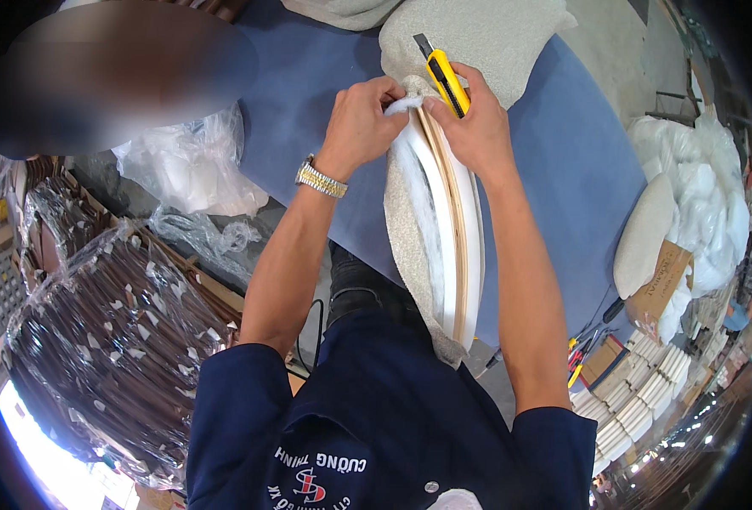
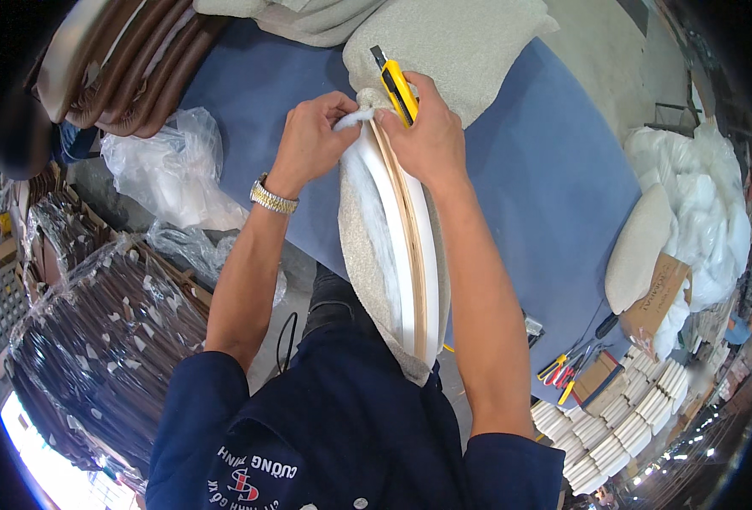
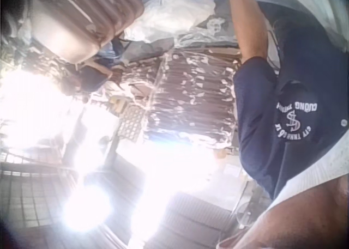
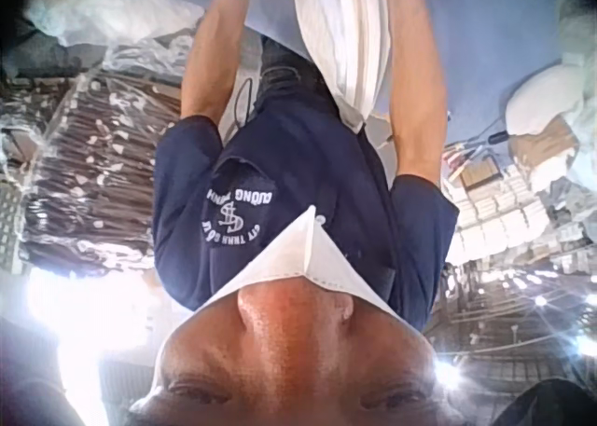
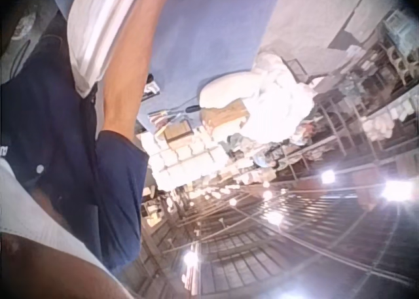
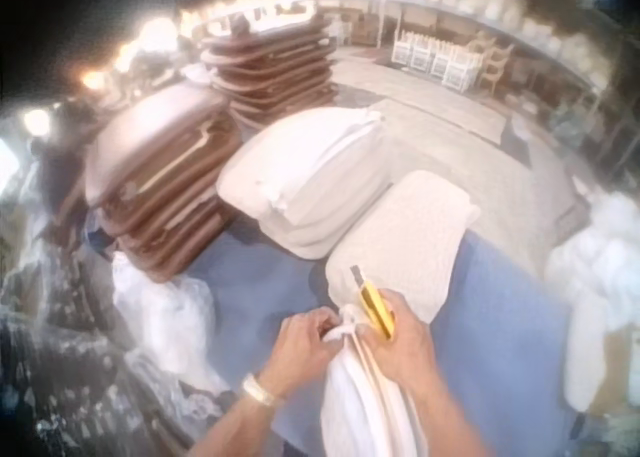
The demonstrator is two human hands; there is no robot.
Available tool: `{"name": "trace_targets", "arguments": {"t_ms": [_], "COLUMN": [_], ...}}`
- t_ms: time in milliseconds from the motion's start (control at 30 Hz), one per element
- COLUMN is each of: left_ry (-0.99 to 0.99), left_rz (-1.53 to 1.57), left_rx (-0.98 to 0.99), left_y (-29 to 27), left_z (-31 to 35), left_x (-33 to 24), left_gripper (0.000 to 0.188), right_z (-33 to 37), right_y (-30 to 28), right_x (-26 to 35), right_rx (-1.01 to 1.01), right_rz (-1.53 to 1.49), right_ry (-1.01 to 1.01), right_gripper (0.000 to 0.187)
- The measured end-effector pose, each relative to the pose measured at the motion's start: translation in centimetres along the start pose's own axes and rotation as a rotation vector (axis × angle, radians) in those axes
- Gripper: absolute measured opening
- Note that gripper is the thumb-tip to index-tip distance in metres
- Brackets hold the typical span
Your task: The person wraps fabric around a foam seat cushion, folds and tucks the edges, and secures the fabric using a pneumatic staple gun. They trim excess fabric with a utility knife and smooth the surface repeatedly to ensure a tight fit.
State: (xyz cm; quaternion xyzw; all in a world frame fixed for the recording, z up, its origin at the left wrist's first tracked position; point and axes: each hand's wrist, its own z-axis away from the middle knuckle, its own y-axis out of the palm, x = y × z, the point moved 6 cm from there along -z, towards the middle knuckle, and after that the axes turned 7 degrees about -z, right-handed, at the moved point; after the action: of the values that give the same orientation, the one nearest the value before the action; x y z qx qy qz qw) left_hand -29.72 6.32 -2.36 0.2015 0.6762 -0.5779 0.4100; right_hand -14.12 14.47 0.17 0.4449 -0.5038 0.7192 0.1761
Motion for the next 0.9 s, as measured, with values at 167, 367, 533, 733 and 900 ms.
{"name": "trace_targets", "arguments": {"t_ms": [167,367,533,733,900], "left_ry": [-0.037,-0.223,-0.36,-0.104,-0.017], "left_rz": [0.082,0.485,0.861,0.477,0.457], "left_rx": [-0.041,-0.139,-0.263,-0.418,-0.415], "left_y": [0.4,1.8,3.0,3.4,3.5], "left_z": [0.6,5.8,8.2,8.7,8.6], "left_x": [-0.3,-1.9,-2.7,-6.2,-7.1], "left_gripper": [0.031,0.044,0.041,0.027,0.023], "right_z": [0.0,0.6,0.9,1.3,1.9], "right_y": [-0.4,-1.6,-1.3,-1.3,-1.8], "right_x": [-0.4,-1.7,-1.3,-0.6,-0.5], "right_rx": [-0.028,-0.025,-0.004,0.023,-0.004], "right_rz": [-0.008,-0.101,-0.113,-0.155,-0.139], "right_ry": [-0.029,0.01,0.001,0.055,0.052], "right_gripper": [0.062,0.063,0.06,0.055,0.055]}}
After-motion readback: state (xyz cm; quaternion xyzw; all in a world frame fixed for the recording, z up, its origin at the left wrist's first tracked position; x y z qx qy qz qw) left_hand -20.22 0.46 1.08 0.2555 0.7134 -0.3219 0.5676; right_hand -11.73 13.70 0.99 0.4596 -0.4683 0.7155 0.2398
